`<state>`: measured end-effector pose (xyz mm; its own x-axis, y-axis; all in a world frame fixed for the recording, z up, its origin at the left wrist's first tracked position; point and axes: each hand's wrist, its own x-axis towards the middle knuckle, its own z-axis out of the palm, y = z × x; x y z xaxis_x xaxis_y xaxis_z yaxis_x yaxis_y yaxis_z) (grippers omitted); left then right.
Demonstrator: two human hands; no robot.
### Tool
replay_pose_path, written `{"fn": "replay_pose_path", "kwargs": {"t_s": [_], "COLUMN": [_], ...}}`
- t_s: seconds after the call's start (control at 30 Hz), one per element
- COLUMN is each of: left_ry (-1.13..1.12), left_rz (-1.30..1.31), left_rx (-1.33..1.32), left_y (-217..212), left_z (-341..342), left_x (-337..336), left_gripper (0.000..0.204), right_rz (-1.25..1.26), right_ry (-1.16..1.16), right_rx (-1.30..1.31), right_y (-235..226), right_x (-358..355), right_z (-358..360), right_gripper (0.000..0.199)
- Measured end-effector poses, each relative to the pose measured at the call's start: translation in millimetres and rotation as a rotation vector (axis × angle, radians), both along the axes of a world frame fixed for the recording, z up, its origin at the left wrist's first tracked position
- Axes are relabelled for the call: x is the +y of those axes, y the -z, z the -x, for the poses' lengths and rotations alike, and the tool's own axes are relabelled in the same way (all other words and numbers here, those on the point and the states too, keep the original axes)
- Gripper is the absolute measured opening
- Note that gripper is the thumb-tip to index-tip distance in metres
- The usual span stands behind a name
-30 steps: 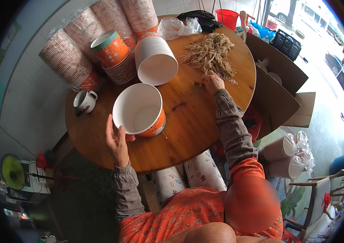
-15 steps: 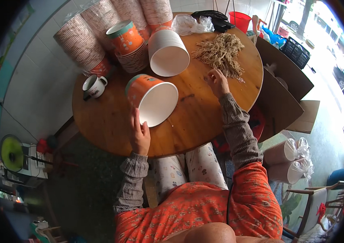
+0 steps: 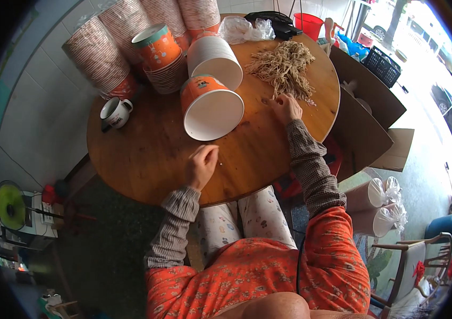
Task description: Threading fiber handles through holes in paper buckets for packaging assembly.
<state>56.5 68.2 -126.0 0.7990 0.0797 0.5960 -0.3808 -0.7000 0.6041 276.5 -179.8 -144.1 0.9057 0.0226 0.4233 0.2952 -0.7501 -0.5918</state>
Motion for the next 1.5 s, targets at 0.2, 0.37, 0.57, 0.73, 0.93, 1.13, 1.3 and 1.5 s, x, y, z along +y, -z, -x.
{"fn": "replay_pose_path", "kwargs": {"t_s": [0.2, 0.37, 0.57, 0.73, 0.93, 1.13, 1.3, 1.5], "left_ry": [0.151, 0.172, 0.305, 0.362, 0.334, 0.339, 0.266, 0.279], "left_rz": [0.016, 0.133, 0.555, 0.424, 0.817, 0.695, 0.472, 0.843], "left_rx": [0.039, 0.197, 0.433, 0.615, 0.654, 0.565, 0.383, 0.363], "left_y": [7.1, 20.2, 11.2, 2.7, 2.7, 10.0, -5.7, -14.1], "left_z": [-73.9, -103.3, -100.7, -99.1, -86.0, -80.6, -78.3, -75.4], "left_x": [-41.0, -52.4, -38.6, -37.4, -32.8, -38.8, -46.3, -42.5], "left_gripper": [0.009, 0.013, 0.024, 0.026, 0.021, 0.018, 0.018, 0.037], "right_rz": [0.061, -0.284, -0.331, -0.167, -0.057, -0.243, -0.35, -0.533], "right_ry": [-0.028, -0.288, -0.676, -0.765, -0.761, -0.676, -0.607, -0.625], "right_rx": [0.094, 0.15, 0.197, 0.034, -0.28, -0.268, 0.02, 0.069], "right_y": [9.4, 14.4, -7.3, -3.6, -4.4, -20.6, -16.3, -10.5], "right_x": [-6.0, -27.9, 9.7, 25.8, 36.1, 33.7, 32.5, 27.3], "right_z": [-6.6, 2.2, 83.8, 100.0, 105.8, 119.9, 113.5, 114.0], "right_gripper": [0.021, 0.02, 0.014, 0.013, 0.015, 0.03, 0.022, 0.009]}}
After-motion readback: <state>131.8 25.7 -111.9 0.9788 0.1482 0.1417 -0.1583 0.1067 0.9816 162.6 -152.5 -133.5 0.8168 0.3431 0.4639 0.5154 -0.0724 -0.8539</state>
